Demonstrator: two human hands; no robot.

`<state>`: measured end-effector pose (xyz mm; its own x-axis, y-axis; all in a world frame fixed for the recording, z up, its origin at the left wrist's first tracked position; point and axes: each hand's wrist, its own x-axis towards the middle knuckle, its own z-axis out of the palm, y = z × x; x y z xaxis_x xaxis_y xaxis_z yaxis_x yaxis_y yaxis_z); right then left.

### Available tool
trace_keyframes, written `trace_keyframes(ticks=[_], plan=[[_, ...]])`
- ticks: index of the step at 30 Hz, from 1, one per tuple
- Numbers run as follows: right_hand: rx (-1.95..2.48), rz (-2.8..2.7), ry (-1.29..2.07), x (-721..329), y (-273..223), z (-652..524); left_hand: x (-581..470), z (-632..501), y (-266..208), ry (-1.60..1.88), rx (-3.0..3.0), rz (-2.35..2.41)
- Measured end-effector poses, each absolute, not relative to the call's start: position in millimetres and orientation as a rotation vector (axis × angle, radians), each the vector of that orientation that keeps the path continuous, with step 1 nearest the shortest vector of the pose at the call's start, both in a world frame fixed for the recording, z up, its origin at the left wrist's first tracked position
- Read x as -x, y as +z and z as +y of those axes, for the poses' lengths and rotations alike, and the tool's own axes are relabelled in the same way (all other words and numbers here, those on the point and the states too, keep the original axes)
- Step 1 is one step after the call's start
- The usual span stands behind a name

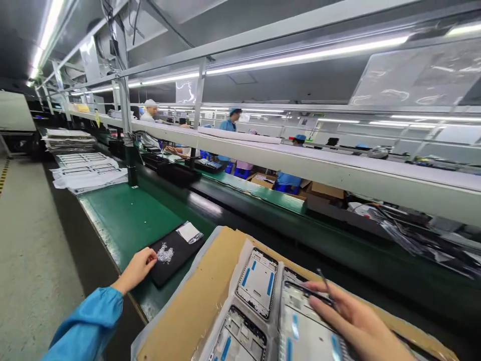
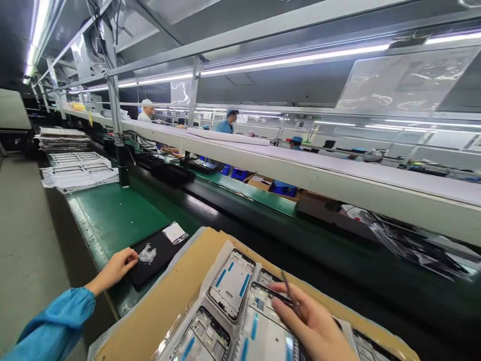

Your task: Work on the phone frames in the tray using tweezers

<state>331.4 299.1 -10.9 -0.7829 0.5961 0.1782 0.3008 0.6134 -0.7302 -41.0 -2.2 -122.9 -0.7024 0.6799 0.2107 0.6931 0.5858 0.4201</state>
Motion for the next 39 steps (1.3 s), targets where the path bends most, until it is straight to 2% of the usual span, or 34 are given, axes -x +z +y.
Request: trace_keyframes(ticks=[2, 6, 9, 16, 21, 25, 29, 34, 39], plan=[[0.734, -2.418, 1.046, -310, -17, 307, 32, -1, -139, -0.755, 1.167, -2.798], [0.745, -2.555, 0.719, -298, -38, 319, 27, 6, -149, -0.719, 1.168, -2.823], [0.681, -2.671, 0.597, -301, -42, 314, 31, 13, -152, -0.655, 1.217, -2.834], [0.459, -2.808, 0.700, -304, -28, 294, 46, 26, -161, -0.512, 1.196, -2.839], [0.458, -2.866, 0.519, -304, -33, 288, 47, 37, -154, -0.634, 1.121, -2.792], [0.500, -2.875, 0.402, -302, -29, 283, 37, 44, -128, -0.943, 1.069, -2.681], [0.508, -2.771, 0.362, -302, -28, 283, 19, 59, -76, -1.330, 1.048, -2.526], [0.281, -2.497, 0.588, -304, -21, 280, -36, 95, -5, -1.866, 1.151, -2.330], [0.069, -2.092, 0.573, -314, 3, 268, -106, 121, 32, -2.780, 1.635, -1.873]])
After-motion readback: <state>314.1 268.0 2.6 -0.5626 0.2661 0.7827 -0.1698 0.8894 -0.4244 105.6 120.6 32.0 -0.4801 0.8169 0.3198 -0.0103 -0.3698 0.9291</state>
